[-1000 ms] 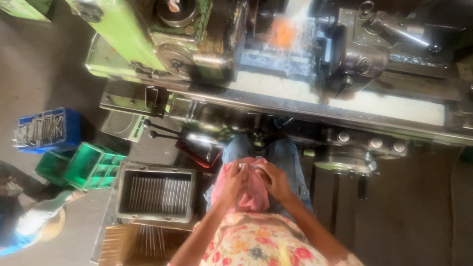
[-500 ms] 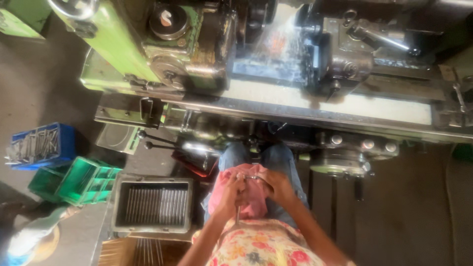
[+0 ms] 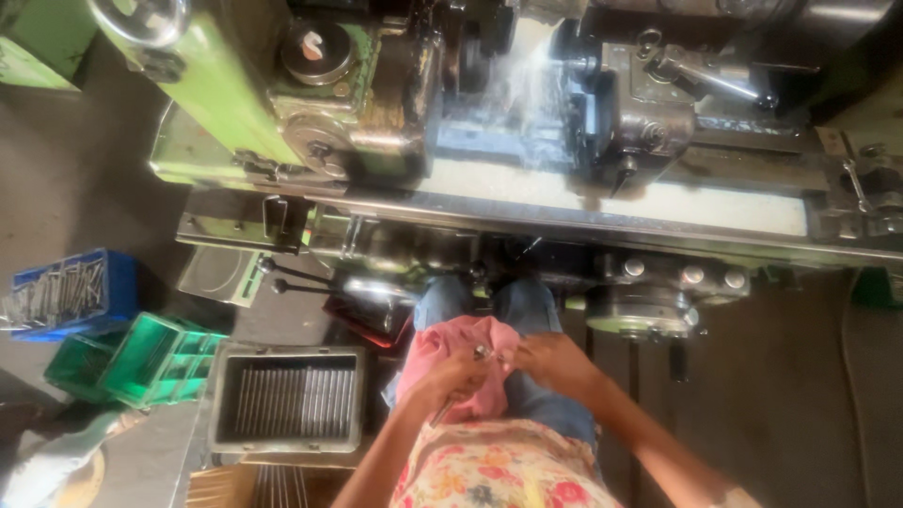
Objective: The person operates a metalworking lathe, repeatedly picking up small metal rods from a tray, inserting them into the machine, and using a wrench to tighten a component. The person then removes the rods and places them back into the tray.
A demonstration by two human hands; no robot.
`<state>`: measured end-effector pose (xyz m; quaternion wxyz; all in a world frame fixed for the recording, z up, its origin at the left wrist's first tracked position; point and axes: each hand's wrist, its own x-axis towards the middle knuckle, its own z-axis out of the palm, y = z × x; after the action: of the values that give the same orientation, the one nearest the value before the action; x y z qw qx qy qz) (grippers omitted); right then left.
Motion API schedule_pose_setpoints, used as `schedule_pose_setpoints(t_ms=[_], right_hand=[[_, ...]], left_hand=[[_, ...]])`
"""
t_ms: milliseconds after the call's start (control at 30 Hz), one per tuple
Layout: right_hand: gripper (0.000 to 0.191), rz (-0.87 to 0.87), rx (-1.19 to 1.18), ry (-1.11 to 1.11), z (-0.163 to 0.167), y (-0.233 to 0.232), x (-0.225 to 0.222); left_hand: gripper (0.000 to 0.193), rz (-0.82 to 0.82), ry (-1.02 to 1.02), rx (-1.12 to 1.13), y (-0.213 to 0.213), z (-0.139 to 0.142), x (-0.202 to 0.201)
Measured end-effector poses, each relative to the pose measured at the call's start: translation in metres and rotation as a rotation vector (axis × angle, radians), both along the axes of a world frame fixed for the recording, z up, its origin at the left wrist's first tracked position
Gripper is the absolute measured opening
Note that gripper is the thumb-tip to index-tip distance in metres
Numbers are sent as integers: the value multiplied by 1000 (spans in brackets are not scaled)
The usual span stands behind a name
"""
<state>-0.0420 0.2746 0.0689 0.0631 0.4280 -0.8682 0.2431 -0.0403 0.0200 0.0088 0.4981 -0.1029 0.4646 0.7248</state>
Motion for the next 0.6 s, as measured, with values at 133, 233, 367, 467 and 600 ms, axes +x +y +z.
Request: schedule_pose_setpoints(t_ms=[133,233,367,467,600], right_hand=[[37,-404,-249,-250,5,-26,16],[36,-347,-255,-183,7,-31,14],[19,-103,-75,-27,14,-14,5],[7,14,41,27,23,-6,7],[11,-44,162,97,44,-12,5]], left_hand=[[9,208,102,39,12,14,4],[24,244,134,-142,11,42,1],[43,40,204,-210,-2,85,-8],[46,-230,341,-556,-1,97,-6],[30,45,312,-463,16,79,9]])
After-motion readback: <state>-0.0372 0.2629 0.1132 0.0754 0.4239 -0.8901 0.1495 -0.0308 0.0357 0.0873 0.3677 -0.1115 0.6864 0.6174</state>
